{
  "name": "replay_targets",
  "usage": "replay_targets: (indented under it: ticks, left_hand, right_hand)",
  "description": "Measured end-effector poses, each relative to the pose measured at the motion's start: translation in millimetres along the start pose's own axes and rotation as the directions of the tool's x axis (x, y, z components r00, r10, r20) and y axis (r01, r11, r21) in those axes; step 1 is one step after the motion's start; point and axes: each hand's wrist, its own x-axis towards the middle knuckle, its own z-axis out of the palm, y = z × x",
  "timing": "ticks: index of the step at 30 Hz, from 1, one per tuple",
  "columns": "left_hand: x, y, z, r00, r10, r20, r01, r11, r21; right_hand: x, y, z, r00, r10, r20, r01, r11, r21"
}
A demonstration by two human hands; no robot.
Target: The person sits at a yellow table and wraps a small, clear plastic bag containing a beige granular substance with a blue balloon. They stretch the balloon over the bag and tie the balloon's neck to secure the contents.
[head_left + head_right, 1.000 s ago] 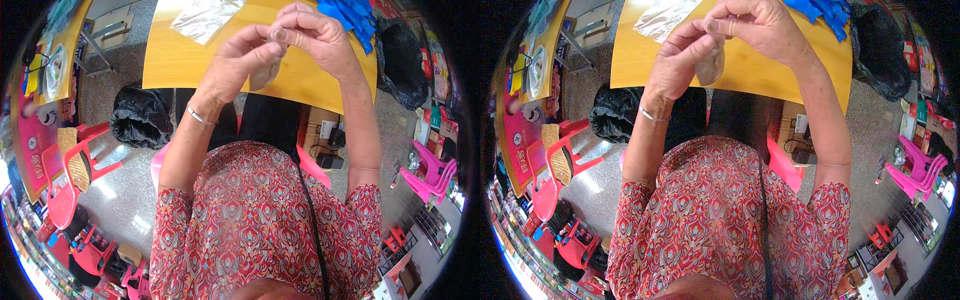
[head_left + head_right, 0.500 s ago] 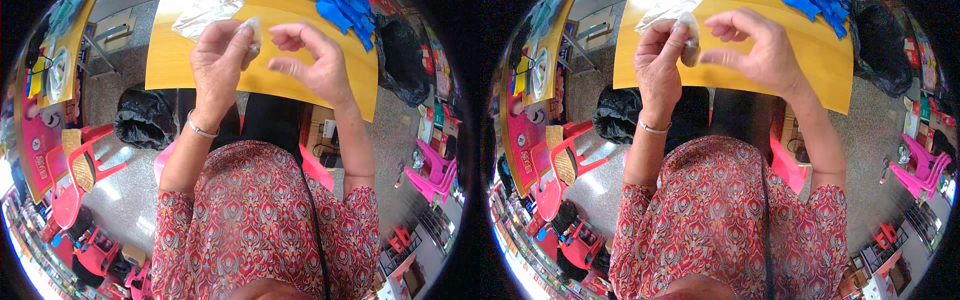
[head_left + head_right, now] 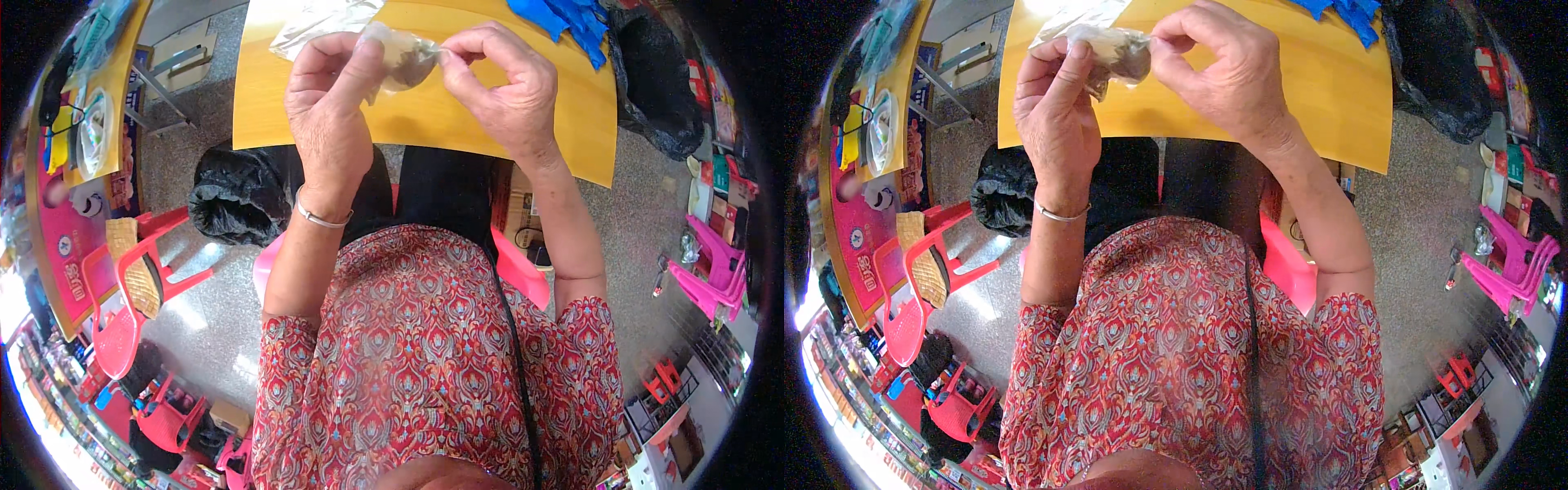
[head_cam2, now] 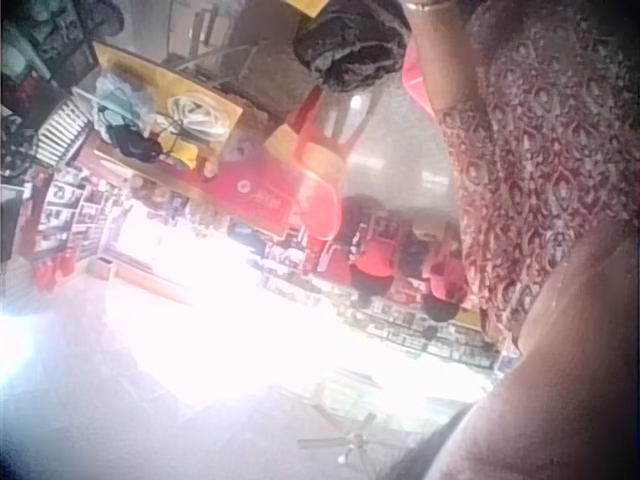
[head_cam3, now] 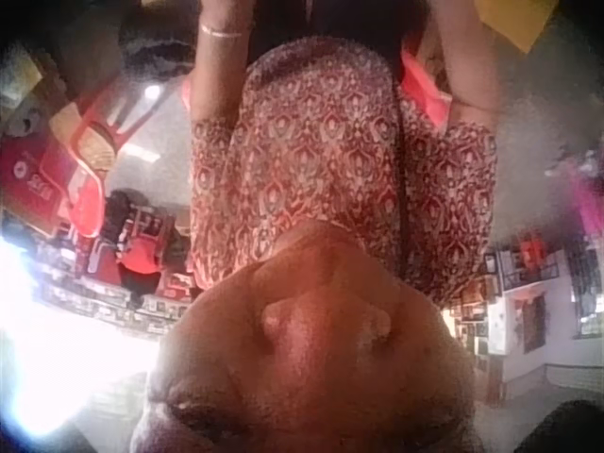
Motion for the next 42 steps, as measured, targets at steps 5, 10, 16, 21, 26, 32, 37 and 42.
replay_targets:
  ticks: [5,10,16,21,26,32,37,42]
  left_hand:
    - [-2,-3,-1,1.000,-0.017,-0.017,0.017,1.000,-0.002]
    - [-4,-6,-3,0.999,0.034,0.015,-0.035,0.998,0.048]
    - [-6,-12,-1,1.000,0.020,0.002,-0.020,0.999,-0.036]
    - [-5,-12,0,1.000,-0.004,0.011,0.004,0.999,-0.049]
    - [0,-13,-14,0.982,-0.114,0.148,0.146,0.962,-0.231]
    - [2,-7,-16,0.971,-0.160,0.179,0.206,0.937,-0.280]
    - [2,-8,-18,0.990,-0.048,0.135,0.065,0.990,-0.127]
    - [4,-19,-11,0.991,-0.084,0.102,0.103,0.974,-0.204]
  right_hand:
    - [-1,-3,5,0.999,-0.026,-0.038,0.025,0.999,-0.019]
    - [5,-1,-4,0.981,-0.109,-0.163,0.103,0.994,-0.042]
    - [16,6,-12,0.983,-0.127,-0.131,0.119,0.991,-0.067]
    - [12,9,-9,1.000,-0.013,-0.016,0.014,0.998,0.066]
    - [6,35,-10,0.974,0.176,0.142,-0.221,0.881,0.418]
    - [27,32,2,0.946,0.132,0.297,-0.291,0.750,0.594]
    - [38,-18,-19,0.990,0.011,0.142,-0.035,0.985,0.168]
    - [32,0,-4,0.961,-0.209,0.181,0.218,0.975,-0.032]
